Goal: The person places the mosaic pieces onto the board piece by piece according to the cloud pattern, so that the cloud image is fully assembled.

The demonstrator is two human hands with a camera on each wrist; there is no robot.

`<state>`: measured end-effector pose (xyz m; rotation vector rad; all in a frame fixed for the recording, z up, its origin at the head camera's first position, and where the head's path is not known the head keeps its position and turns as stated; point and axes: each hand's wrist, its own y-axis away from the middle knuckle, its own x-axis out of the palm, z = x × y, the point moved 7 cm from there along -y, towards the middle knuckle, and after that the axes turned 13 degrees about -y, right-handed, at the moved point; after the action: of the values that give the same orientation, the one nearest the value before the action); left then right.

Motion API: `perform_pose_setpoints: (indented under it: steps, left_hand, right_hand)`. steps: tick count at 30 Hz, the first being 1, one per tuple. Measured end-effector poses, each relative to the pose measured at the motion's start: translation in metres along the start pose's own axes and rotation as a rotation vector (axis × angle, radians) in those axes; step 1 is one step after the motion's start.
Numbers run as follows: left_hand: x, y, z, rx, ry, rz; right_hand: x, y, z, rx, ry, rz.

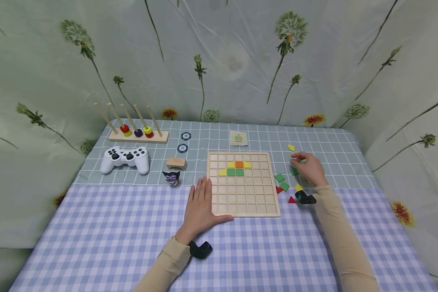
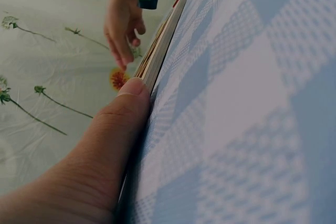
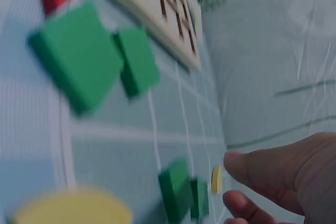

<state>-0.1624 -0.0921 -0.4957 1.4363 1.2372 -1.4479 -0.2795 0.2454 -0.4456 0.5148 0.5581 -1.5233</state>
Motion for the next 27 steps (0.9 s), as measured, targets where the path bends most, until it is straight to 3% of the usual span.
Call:
perform_pose_setpoints:
  steps: [9,17,20,27]
  left_hand:
    - [0.0,-0.001,-0.001,-0.009,-0.02,0.029]
    - [-0.001,-0.001,-0.001,-0.009,-0.009,0.022]
    - [-0.002,0.0,-0.002,-0.008,0.004,0.02]
    - [-0.002,0.0,-0.002,-0.01,0.006,0.026]
  right_hand:
    - [-0.004,-0.003,-0.024,0.05,0.045,0.074]
    - [-0.008,-0.006,-0.024,0.107,0.017,0.059]
    - [-0.008,-0.003,-0.017,0.076,0.029,0.025]
    - [0.008,0.007,0.015,-0.108,-0.003,-0.069]
